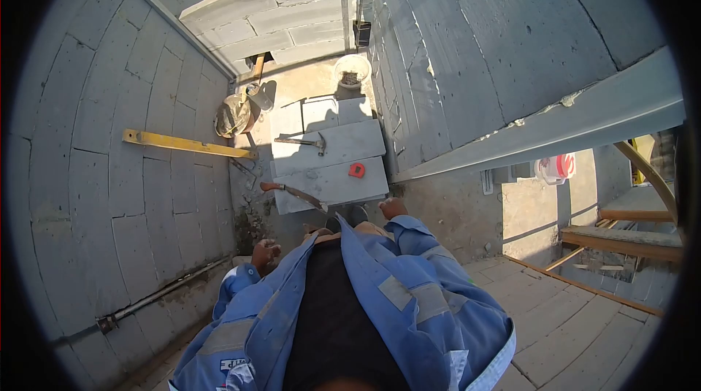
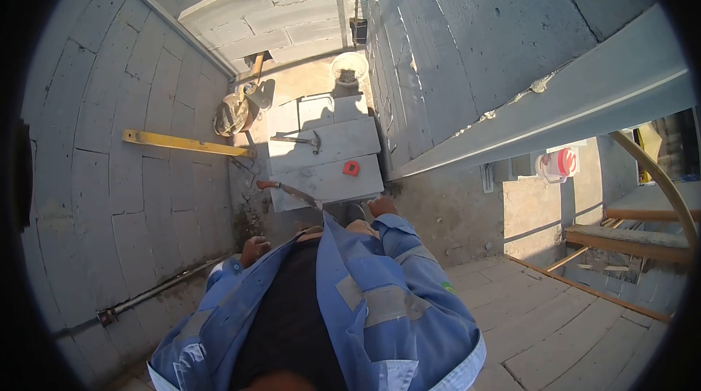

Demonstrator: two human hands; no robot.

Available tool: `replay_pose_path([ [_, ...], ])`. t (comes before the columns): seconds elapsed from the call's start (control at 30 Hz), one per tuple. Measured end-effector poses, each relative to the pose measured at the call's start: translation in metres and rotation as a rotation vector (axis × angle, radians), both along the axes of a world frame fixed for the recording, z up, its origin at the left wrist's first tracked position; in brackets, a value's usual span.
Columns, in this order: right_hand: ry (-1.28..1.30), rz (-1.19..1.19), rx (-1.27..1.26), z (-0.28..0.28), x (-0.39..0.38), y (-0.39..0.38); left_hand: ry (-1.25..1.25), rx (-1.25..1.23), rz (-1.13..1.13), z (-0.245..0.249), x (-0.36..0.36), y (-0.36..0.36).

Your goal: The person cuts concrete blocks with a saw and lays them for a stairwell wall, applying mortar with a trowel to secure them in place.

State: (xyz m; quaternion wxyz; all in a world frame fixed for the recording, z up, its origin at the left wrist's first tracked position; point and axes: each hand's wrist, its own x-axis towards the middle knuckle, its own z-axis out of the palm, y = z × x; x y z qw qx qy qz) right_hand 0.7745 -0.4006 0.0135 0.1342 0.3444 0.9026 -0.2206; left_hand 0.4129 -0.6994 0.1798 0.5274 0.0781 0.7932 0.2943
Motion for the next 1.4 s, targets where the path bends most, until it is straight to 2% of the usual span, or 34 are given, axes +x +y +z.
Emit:
replay_pose_path([
  [0.1, -0.143, -0.087, -0.025, 0.052, 0.008, -0.028, -0.006, -0.002, -0.146, -0.035, -0.035, -0.005],
  [0.2, -0.036, -0.348, -0.204, 0.048, 0.023, -0.071, -0.023, -0.076, -0.229, -0.035, -0.057, 0.017],
  [0.23, -0.035, -0.364, -0.202, 0.050, 0.027, -0.084, -0.019, -0.087, -0.248, -0.039, -0.064, 0.023],
  [0.3, -0.006, -0.511, -0.285, 0.059, 0.036, -0.109, 0.008, -0.140, -0.328, -0.018, -0.064, 0.052],
  [0.33, -0.005, -0.519, -0.284, 0.046, 0.043, -0.122, 0.035, -0.191, -0.395, -0.008, -0.063, 0.068],
  [0.4, -0.134, -0.268, -0.061, 0.008, 0.062, -0.140, 0.046, -0.152, -0.422, -0.027, -0.068, 0.087],
  [0.47, -0.171, -0.306, -0.030, 0.006, 0.076, -0.144, 0.064, -0.112, -0.441, -0.024, -0.062, 0.110],
  [0.53, -0.201, -0.342, 0.002, 0.011, 0.085, -0.140, 0.060, -0.110, -0.633, -0.001, -0.041, 0.136],
  [0.6, -0.014, -0.693, -0.087, 0.032, 0.097, -0.131, -0.005, -0.066, -0.702, 0.013, -0.020, 0.154],
  [0.63, -0.006, -0.690, -0.079, 0.031, 0.103, -0.124, -0.081, -0.028, -0.769, 0.021, -0.007, 0.162],
  [0.7, -0.125, -0.258, -0.026, 0.025, 0.117, -0.109, -0.101, -0.090, -0.798, 0.036, 0.024, 0.175],
  [0.83, -0.004, -0.244, -0.063, 0.030, 0.154, -0.080, 0.316, -0.063, -1.439, -0.004, 0.075, 0.185],
  [0.87, 0.157, -0.728, -0.432, 0.034, 0.167, -0.073, 0.434, -0.066, -1.595, -0.020, 0.084, 0.190],
  [0.9, 0.323, -1.210, -0.812, 0.036, 0.179, -0.067, 0.444, -0.065, -1.580, -0.094, 0.038, 0.097],
  [0.93, 0.349, -1.347, -0.816, 0.037, 0.194, -0.059, 0.449, 0.140, -1.437, -0.146, 0.085, 0.161],
  [0.97, 0.362, -1.343, -0.815, 0.024, 0.218, -0.053, 0.449, 0.338, -1.295, -0.190, 0.093, 0.161],
  [1.0, 0.156, -0.937, -0.441, -0.002, 0.247, -0.050, 0.458, 0.338, -1.305, -0.167, 0.117, 0.163],
  [1.03, -0.041, -0.524, -0.073, -0.018, 0.272, -0.044, 0.435, 0.439, -1.433, -0.135, 0.073, 0.100],
  [1.07, -0.033, -0.537, -0.072, -0.014, 0.291, -0.036, 0.406, 0.542, -1.561, -0.100, 0.169, 0.193],
  [1.1, -0.029, -0.540, -0.024, -0.006, 0.310, -0.032, 0.407, 0.542, -1.573, -0.069, 0.191, 0.205],
  [1.17, -0.031, -0.543, 0.006, 0.005, 0.341, -0.028, 0.334, 0.209, -1.325, -0.023, 0.229, 0.220],
  [1.23, -0.056, -0.559, 0.019, 0.009, 0.364, -0.025, 0.309, 0.163, -1.278, -0.017, 0.243, 0.232],
  [1.3, -0.073, -0.546, -0.002, 0.003, 0.378, -0.021, 0.262, 0.316, -1.239, -0.018, 0.244, 0.245],
  [1.33, -0.089, -0.555, -0.021, -0.005, 0.384, -0.023, 0.414, 0.385, -1.241, -0.017, 0.247, 0.247],
  [1.37, -0.106, -0.563, -0.042, -0.012, 0.389, -0.026, 0.410, 0.375, -1.245, -0.016, 0.249, 0.250],
  [1.4, -0.106, -0.563, -0.052, -0.022, 0.387, -0.030, 0.373, 0.251, -1.098, -0.016, 0.251, 0.254],
])
